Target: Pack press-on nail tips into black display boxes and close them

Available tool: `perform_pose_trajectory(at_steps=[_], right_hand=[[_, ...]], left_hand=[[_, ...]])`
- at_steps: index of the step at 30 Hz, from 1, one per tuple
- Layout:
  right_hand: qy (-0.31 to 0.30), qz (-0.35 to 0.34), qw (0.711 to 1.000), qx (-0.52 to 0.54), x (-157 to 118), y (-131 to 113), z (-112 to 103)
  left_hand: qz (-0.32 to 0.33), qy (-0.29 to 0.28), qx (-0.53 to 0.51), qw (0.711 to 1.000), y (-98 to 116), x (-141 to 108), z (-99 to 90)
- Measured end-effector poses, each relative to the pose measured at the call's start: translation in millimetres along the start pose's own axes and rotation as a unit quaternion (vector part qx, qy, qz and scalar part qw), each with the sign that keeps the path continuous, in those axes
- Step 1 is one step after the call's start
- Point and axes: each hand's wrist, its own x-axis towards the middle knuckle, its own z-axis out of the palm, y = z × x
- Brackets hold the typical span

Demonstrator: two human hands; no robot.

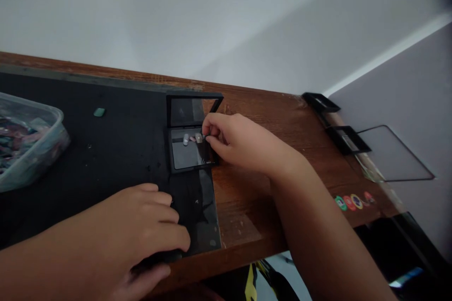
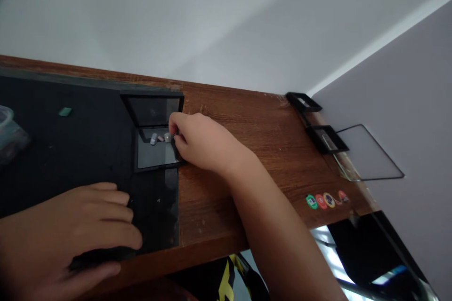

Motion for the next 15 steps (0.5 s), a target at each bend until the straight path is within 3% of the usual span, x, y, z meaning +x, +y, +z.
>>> perform_pose_trajectory(at_steps=[15], right_hand=[[0.038,0.016,0.997,-0.062,2.6,-6.1,3.0]], left_hand=[[0.011,-0.007,-0.019,1.0,-1.3,1.3,0.5]])
